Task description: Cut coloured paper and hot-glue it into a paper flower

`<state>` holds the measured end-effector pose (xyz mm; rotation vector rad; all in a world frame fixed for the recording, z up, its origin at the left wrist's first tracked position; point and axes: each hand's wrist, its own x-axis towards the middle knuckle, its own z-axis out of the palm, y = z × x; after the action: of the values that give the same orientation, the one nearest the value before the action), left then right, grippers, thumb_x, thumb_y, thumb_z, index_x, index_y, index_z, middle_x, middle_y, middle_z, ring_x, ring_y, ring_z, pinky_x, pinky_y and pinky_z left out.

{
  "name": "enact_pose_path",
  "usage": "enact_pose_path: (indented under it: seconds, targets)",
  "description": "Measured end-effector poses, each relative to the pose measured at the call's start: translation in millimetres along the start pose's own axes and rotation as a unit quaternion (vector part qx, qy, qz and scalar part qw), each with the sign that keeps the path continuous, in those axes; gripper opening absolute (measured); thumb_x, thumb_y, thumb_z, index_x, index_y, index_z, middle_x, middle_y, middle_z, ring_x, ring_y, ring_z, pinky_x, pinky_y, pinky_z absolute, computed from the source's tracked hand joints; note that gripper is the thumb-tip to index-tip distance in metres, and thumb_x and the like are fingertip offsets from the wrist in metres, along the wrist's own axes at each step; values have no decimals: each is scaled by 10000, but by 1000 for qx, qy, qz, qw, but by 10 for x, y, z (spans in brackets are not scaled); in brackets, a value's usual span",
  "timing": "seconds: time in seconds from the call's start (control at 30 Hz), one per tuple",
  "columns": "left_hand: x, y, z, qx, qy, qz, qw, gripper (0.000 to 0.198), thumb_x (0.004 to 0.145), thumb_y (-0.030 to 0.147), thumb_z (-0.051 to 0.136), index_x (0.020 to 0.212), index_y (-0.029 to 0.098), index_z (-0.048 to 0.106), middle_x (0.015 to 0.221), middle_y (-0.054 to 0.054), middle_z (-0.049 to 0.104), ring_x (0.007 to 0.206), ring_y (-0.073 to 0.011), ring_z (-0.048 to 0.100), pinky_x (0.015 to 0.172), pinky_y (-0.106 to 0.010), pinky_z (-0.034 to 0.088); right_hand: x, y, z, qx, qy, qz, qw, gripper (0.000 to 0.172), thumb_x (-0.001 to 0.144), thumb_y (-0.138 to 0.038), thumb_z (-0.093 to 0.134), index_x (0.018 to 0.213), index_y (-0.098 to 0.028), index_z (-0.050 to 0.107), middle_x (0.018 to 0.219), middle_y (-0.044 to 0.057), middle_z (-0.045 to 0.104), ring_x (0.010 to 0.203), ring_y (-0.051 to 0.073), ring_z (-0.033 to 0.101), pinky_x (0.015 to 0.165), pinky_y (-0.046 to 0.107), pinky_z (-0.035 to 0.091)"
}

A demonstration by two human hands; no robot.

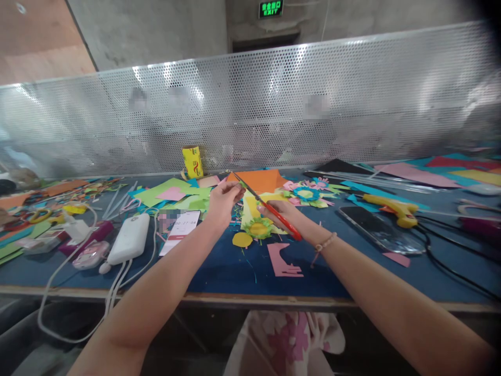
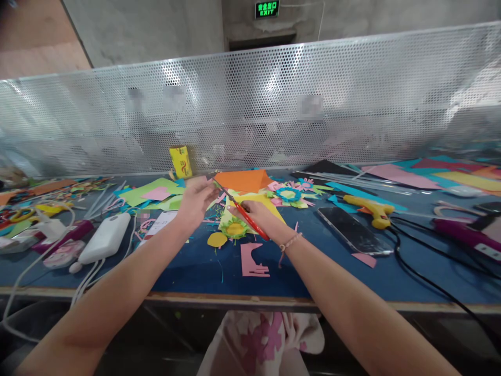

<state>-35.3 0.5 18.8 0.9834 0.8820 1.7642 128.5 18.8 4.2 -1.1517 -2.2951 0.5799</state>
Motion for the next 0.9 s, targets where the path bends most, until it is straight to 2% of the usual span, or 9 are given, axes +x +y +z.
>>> enact_pose_path:
  seconds: [0.3,0.43,0.63,0.9]
  targets:
    - [19,-5,1,11,4,13,1000,57,629,153,636,656,109,613,654,-37,615,634,-96,569,720,-273,448,14,13,8,12,0,3,1000,507,741,-670,370,553,-201,335,460,-27,367,434,90,360,432,233,242]
    - [9,6,7,15,8,14,1000,65,629,162,646,658,114,613,645,-32,610,622,-93,561,709,-267,447,-19,-54,-14,19,6,-2,1000,494,752,-648,370,547,-199,365,461,-19,361,429,89,332,423,243,227]
    - [-4,28,17,-16,15,-11,1000,61,644,153,646,645,113,600,630,-20,603,608,-83,563,712,-254,445,-98,-181,-57,14,5,0,1000,477,785,-599,374,535,-196,326,484,-22,363,427,75,304,425,244,224]
    - [32,19,-5,-57,8,-50,997,36,662,124,643,668,105,614,651,-38,632,629,-85,586,712,-235,448,-56,-128,-10,-15,21,3,1000,496,788,-617,347,533,-191,356,486,-18,372,439,83,341,444,241,249]
